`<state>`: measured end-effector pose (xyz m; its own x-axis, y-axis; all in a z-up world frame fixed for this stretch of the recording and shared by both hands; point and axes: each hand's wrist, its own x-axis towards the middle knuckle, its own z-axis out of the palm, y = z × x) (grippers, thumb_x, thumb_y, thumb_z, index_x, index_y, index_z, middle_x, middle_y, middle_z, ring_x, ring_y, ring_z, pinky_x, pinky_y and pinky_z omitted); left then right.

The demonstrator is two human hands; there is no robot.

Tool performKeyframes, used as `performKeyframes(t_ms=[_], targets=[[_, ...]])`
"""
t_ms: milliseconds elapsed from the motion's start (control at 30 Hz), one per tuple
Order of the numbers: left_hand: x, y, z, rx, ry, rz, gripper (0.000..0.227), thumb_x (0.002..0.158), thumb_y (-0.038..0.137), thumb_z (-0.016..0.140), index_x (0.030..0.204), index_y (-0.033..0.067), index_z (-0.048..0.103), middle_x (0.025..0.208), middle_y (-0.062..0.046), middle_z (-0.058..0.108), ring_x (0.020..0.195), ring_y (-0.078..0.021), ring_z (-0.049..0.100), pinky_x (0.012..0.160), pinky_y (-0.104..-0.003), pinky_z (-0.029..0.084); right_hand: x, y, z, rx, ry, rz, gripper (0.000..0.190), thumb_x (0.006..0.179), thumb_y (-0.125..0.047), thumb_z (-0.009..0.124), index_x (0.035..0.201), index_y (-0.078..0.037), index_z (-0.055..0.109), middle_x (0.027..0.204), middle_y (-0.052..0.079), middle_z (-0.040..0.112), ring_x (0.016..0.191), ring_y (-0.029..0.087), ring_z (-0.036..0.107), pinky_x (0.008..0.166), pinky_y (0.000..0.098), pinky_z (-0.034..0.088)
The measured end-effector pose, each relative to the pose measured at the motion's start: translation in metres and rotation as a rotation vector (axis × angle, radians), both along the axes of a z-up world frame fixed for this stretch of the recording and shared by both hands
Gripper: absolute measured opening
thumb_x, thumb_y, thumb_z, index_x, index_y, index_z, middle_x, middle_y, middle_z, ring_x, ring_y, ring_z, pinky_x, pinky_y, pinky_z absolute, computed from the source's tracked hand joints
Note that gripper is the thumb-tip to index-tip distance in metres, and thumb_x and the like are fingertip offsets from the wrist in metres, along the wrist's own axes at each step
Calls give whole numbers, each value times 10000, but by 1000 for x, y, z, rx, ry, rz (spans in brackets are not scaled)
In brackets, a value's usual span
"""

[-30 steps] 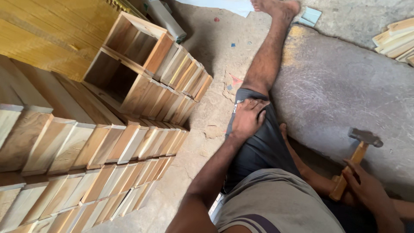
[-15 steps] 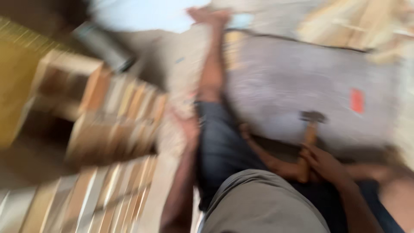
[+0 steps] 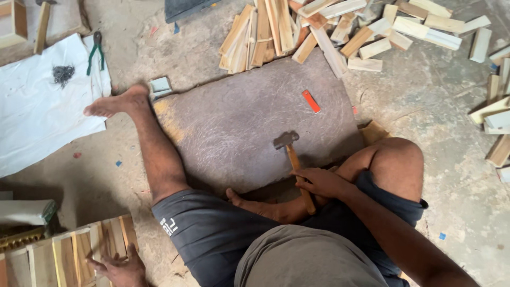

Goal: The person assembles small rectangular wooden frames by hand, using a hammer to drive nails into the joints. They repeatedly pick up wooden pieces, align them, hammer them together, and place the completed frames into a stack.

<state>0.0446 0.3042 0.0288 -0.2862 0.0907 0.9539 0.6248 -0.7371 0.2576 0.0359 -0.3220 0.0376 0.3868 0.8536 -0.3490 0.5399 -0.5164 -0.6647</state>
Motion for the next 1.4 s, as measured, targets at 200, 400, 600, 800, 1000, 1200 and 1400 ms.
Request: performKeyframes(t_ms=[200, 400, 600, 800, 1000, 1200, 1400], targets=[[-15, 10, 4, -133, 44, 5, 1259, 890, 895, 293, 1591, -23, -206, 1667, -236, -276, 1576, -363, -234, 1283, -547, -156, -1, 6, 8, -54, 41, -9, 494, 982, -376, 585, 1428, -167, 551, 1167, 156, 715, 1086, 331, 683, 954, 442, 526], [-14, 12, -14, -482, 91, 20, 1561, 797, 1050, 452, 1518, -138, -259, 1574, -338, -282, 1468, -443, -221, 1192, -615, -122, -3, 2, 13, -25, 25, -14, 491, 978, -379, 596, 1415, -158, 566, 1190, 136, 717, 1111, 326, 673, 960, 446, 519], [-8, 10, -1, -308, 74, 7, 1495, 827, 1018, 471, 1574, -52, -260, 1642, -274, -309, 1545, -410, -263, 1243, -586, -164, 1, 0, 13, -70, 14, -6, 517, 989, -415, 570, 1437, -158, 538, 1203, 131, 714, 1141, 323, 659, 985, 452, 506], [-11, 4, 3, -130, 10, -45, 1319, 751, 952, 184, 1607, 11, -164, 1681, -233, -255, 1596, -377, -223, 1304, -597, -142, 1, -2, 8, -32, -7, 21, 525, 1002, -427, 553, 1450, -153, 531, 1246, 148, 690, 1165, 338, 642, 1005, 467, 487], [-12, 3, 9, -220, 60, -13, 1303, 848, 965, 172, 1588, -24, -244, 1647, -259, -316, 1560, -379, -269, 1262, -578, -161, -1, -1, 13, -84, 20, 4, 538, 993, -435, 545, 1459, -168, 523, 1248, 136, 695, 1173, 310, 653, 1023, 446, 490], [-16, 2, 10, -153, 35, -37, 1249, 837, 924, 133, 1595, -2, -222, 1665, -239, -292, 1572, -378, -266, 1281, -597, -167, -2, 1, 20, -54, 30, -11, 523, 994, -433, 550, 1443, -164, 536, 1272, 129, 693, 1188, 313, 647, 1020, 441, 494], [-4, 15, -1, -101, 28, -35, 1232, 834, 914, 132, 1601, 2, -183, 1676, -221, -268, 1577, -370, -248, 1284, -586, -170, -2, -2, 6, -69, 37, -16, 521, 991, -424, 562, 1441, -163, 536, 1264, 129, 688, 1169, 311, 663, 1010, 432, 511]])
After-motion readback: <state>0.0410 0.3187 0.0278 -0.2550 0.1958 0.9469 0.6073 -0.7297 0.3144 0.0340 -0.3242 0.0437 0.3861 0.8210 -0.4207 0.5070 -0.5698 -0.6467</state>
